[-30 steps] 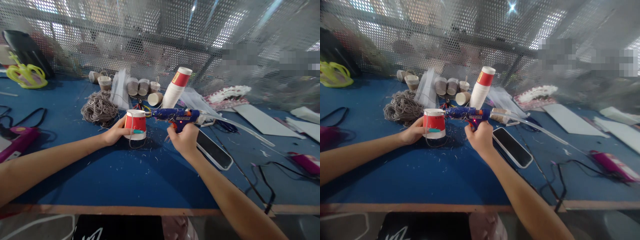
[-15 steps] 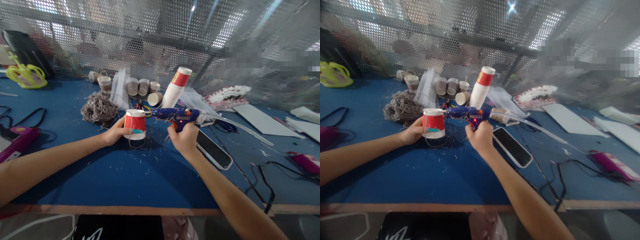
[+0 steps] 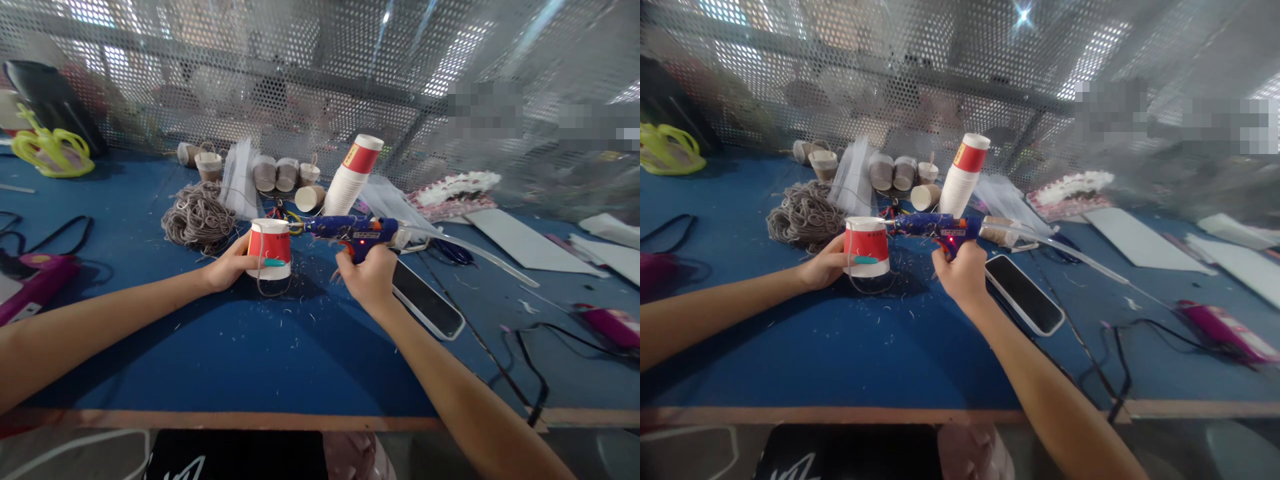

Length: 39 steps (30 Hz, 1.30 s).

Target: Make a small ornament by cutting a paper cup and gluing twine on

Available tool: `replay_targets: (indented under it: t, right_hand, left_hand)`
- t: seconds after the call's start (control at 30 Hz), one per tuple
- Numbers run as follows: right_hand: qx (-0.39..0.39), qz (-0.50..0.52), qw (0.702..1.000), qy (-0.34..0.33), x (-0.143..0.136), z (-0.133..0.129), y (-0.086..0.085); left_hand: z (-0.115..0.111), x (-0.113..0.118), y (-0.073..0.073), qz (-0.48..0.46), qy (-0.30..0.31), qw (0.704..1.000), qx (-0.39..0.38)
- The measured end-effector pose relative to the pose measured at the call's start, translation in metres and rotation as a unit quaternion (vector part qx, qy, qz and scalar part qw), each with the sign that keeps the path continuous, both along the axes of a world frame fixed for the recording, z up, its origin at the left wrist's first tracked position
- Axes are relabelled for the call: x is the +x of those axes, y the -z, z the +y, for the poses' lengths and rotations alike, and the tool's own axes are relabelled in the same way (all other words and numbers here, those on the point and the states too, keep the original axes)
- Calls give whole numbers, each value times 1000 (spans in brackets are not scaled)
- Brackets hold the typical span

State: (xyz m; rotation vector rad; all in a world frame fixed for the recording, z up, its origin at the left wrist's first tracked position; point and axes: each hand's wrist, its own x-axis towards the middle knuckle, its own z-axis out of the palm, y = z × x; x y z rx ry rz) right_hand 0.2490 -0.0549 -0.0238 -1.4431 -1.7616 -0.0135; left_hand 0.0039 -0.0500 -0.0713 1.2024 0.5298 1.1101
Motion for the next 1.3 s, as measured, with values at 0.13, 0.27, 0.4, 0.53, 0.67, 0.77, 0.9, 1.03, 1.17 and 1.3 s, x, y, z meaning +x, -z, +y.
replay_targets:
  t: [0.13,0.27,0.4,0.53,0.67,0.77,0.9,1.03,1.17,1.3]
  right_hand:
    - [-6,7,1000,2,1,1,2]
    - [-14,20,1000,1,2,2,4]
    - [-19,20,1000,-5,3,3,5]
    - [-19,17,1000,-1,4,5,5]
    - [-23,10,1000,14,4,6,5]
    - [-24,0,999,29,4,6,4]
    - [-27,1,999,21,4,6,4]
    - [7,-3,1000,14,4,11,4]
    - [-60,51,997,28,4,16,1]
    - [-262,164,951,17,3,20,1]
  left_hand:
    - [-1,0,-1,-4,-2,1000,-6]
    - [-1,1,-1,-3,-5,1000,-3]
    - [0,0,1,1,-1,1000,9]
    - [1,-1,2,7,2,1000,22]
    - [0,0,1,-3,1,1000,6]
    - [-1,1,-1,-11,-1,1000,-7]
    - [-1,0,-1,-1,7,1000,3]
    - [0,-1,1,0,6,1000,13]
    - [1,0,2,-9,-1,1000,-3]
    - [0,1,1,15,-25,1000,-9]
